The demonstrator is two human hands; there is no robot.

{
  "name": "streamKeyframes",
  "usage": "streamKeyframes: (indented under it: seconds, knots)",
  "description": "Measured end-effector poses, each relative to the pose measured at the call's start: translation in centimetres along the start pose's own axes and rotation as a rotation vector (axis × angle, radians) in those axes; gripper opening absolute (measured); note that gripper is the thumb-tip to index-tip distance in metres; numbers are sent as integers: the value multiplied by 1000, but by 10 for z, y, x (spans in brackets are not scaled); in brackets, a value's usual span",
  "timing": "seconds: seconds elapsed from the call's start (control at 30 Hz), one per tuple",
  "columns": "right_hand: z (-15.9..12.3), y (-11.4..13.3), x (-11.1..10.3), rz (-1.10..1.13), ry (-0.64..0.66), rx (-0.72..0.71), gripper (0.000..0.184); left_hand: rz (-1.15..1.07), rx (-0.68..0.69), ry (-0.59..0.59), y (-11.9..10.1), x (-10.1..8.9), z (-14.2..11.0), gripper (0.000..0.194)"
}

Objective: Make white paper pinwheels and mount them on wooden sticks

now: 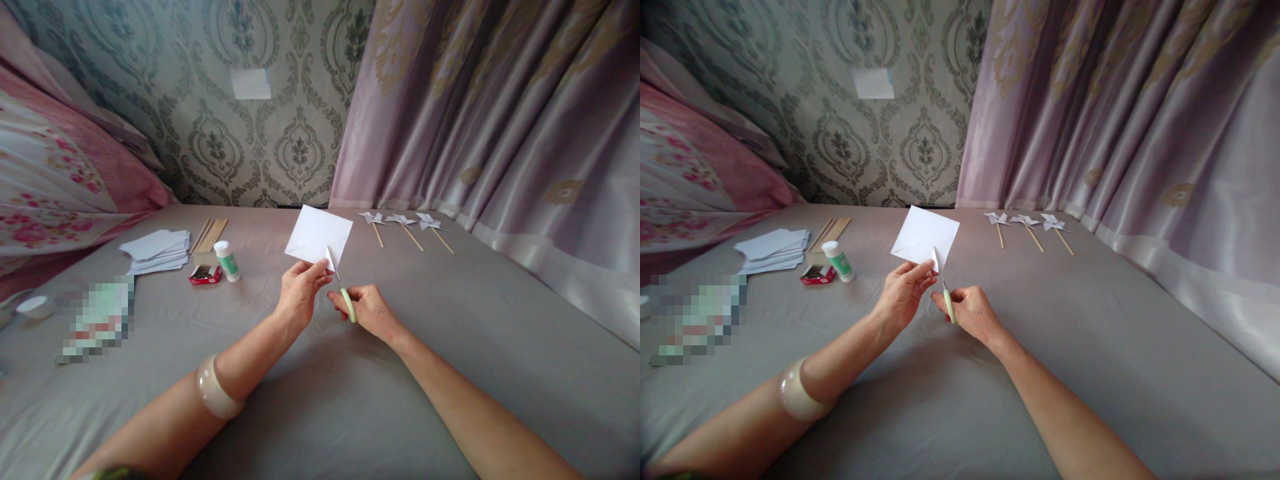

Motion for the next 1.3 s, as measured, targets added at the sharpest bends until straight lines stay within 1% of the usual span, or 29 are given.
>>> streamKeyframes:
  seconds: [0.5,0.63,0.7,0.8,0.83,0.87,0.97,1.03,1.1,1.17,1.3]
  knots:
    - [0,1,-1,-14,-9,-3,43,-8,-3,2,1,0,0,20]
    - [0,-1,-1,-26,-6,18,42,-2,-1,6,0,0,1,20]
    - [-1,-2,2,-47,42,36,41,6,6,3,-2,-2,3,20]
    - [-1,0,7,-70,147,29,39,8,28,-41,-6,-11,10,22]
    - [-1,2,5,-58,134,11,39,8,37,-62,-7,-14,13,22]
    - [1,5,0,-31,85,-12,40,12,43,-82,-8,-18,16,21]
    - [5,14,-27,85,-169,-91,45,51,31,-110,-4,-26,24,14]
    - [7,16,-43,148,-282,-129,48,85,-16,-83,4,-26,26,10]
    - [11,15,-54,192,-315,-145,50,118,-78,-19,14,-22,27,10]
    - [15,12,-59,226,-303,-141,50,165,-123,41,23,-19,26,14]
    - [19,9,-58,273,-259,-131,48,270,-141,87,29,-19,25,14]
Point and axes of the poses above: each hand's wrist, its own z-axis towards the middle knuckle, its own x-axis out of the palm, y = z × x, the point moved 7 cm from there along z, towards the middle knuckle, and after that the axes turned 15 degrees about z, right-handed, at the moved point
